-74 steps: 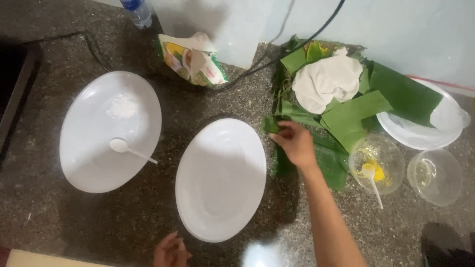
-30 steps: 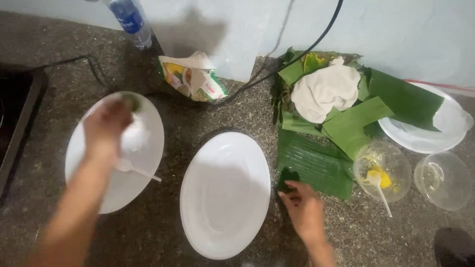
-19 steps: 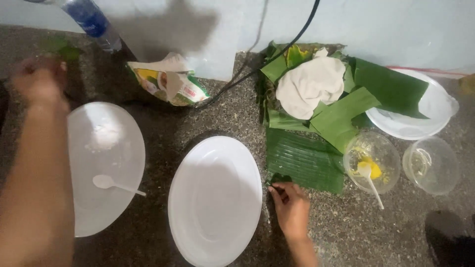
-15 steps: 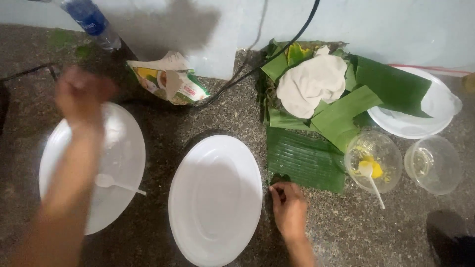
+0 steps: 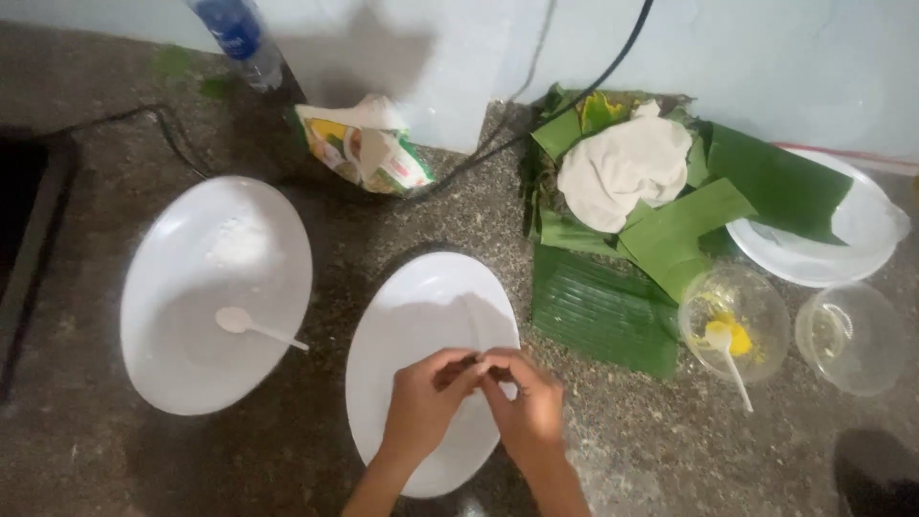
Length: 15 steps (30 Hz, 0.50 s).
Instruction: Wiping banana leaves clean with a cloth on a plate in preparation for food use.
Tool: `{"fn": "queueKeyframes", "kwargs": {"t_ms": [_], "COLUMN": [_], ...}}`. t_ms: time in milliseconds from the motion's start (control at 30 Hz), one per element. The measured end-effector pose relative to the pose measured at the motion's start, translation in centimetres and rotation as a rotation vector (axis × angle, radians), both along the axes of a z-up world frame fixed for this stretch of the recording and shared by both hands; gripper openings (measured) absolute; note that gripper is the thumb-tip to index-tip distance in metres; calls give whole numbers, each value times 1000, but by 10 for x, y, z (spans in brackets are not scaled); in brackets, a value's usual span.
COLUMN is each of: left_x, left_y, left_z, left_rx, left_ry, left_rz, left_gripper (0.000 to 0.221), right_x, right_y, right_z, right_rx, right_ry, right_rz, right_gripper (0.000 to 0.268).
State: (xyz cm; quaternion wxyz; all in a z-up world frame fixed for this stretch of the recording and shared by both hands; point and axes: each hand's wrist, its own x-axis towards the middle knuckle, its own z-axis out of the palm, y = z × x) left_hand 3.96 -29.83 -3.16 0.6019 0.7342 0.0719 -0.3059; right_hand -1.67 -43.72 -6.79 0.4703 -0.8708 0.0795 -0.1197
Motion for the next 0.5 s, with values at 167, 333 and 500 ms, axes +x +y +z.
{"fn": "queueKeyframes", "kwargs": {"t_ms": [167, 333, 500], "left_x": [26, 140, 313], "left_y": [49, 113, 219], "left_z": [-21, -10, -111], "left_rx": [178, 284, 583], "left_ry": [-134, -236, -745], "left_rz": [-13, 151, 292], "left_gripper": [20, 14, 18], "right_x": [4, -5, -32], "right_y": [19, 0, -23], "right_z": [1, -6, -30], "right_rx": [96, 253, 373], "right_ry": [66, 157, 362], "right_rz": [50, -112, -344], "right_gripper": [35, 30, 28]}}
